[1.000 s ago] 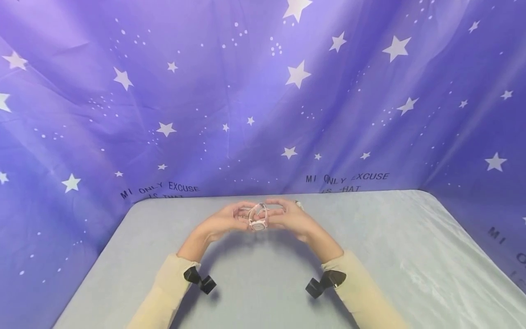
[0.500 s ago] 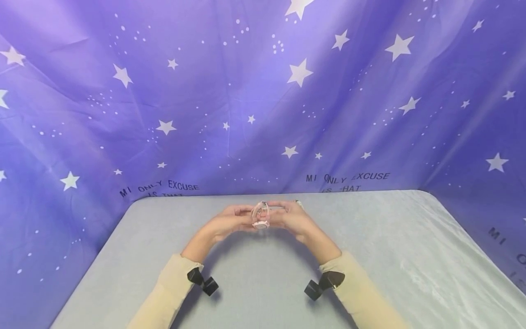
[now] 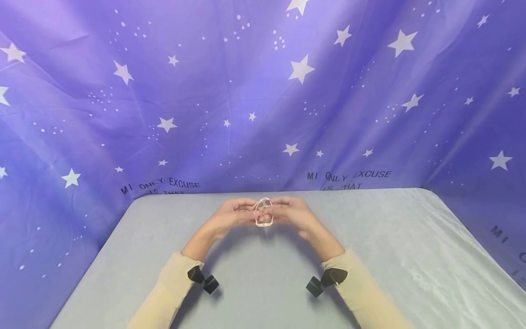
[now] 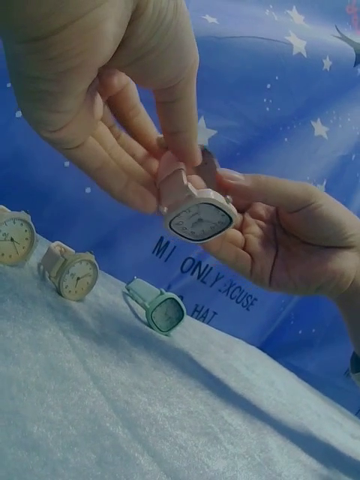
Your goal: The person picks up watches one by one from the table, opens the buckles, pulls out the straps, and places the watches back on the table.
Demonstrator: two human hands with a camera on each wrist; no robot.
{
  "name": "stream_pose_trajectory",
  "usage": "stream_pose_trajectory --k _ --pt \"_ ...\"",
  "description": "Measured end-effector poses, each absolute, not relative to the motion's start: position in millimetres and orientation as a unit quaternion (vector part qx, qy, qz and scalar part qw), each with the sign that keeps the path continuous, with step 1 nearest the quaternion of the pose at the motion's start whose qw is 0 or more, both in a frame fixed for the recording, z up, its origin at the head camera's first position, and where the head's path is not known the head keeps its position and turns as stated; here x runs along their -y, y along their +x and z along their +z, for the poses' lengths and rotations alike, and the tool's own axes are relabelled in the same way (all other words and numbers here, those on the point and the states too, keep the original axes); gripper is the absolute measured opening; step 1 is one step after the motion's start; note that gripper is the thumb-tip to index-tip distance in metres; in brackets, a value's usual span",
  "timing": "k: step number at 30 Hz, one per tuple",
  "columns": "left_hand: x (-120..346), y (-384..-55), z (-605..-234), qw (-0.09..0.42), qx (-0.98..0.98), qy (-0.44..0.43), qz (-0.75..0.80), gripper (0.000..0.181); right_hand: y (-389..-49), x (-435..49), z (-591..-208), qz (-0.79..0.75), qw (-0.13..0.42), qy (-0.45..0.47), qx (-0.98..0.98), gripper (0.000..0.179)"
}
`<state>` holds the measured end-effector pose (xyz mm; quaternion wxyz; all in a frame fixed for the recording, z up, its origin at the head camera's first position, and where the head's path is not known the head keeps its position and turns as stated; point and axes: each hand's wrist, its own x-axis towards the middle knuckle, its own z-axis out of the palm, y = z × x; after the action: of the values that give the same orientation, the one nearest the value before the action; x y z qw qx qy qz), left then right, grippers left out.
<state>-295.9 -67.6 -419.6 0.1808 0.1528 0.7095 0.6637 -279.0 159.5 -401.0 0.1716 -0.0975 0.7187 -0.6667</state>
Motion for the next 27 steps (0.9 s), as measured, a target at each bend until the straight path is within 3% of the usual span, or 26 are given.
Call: stream_pose_trajectory --k 27 --pt "83.8 -292.5 -402.2 0.183 -0.692 0.243 0.655 0.035 -270.5 -162.4 -386.3 -0.624 0.100 -0.146 -0.761 0.039"
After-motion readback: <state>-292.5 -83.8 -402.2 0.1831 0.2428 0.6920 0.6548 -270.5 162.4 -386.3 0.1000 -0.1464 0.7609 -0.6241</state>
